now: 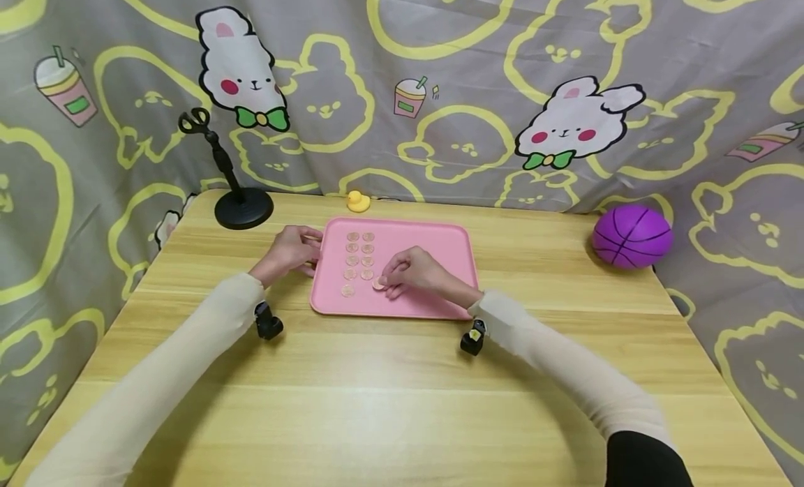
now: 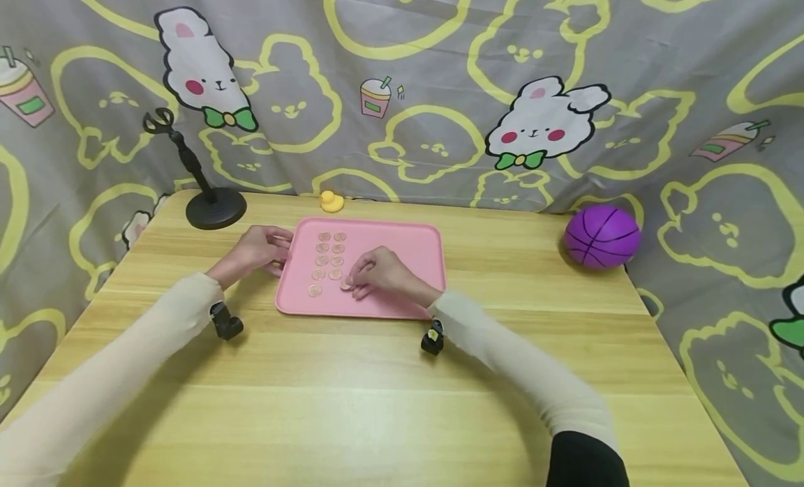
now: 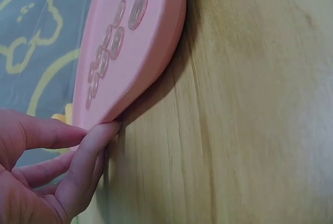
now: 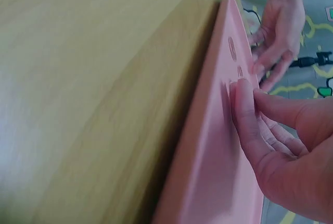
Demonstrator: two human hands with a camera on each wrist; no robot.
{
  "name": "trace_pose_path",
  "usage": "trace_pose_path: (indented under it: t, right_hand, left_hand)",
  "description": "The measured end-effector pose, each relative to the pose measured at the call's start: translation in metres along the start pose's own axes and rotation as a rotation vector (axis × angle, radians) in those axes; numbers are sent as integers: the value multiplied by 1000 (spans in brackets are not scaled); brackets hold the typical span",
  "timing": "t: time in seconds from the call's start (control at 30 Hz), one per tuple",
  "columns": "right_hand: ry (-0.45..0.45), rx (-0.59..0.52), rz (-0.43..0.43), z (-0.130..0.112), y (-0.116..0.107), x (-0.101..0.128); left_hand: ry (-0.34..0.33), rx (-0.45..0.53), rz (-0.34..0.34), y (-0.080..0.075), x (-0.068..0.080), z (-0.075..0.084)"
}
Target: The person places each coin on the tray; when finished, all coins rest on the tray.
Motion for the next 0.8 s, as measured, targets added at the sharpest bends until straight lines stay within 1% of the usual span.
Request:
trace_pose_path:
  t: [0.13,0.33,0.63,0.8]
  right_hand:
    - [-1,14,21,-1,6,-3]
    - [5,66,69,-3,6,-6]
    - [40,182,59,-9,14,-9]
    - [39,206,82,-10,16,-9]
  left_hand:
    - [-5,-13,1,4,-3,3]
    - [3,-24,-1,4,-6,6]
    - [1,-42,-18,5,-8,5]
    - [5,-82,-15,5,-8,6]
Point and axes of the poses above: each hand's wrist, its own x-axis away from the middle knuckle, its own y-axis out of the palm, z = x × y, the point moved 7 cm from there along -x, towards the middle knuckle, and after that the axes turned 14 degrees about -z, right-handed, at the moved point
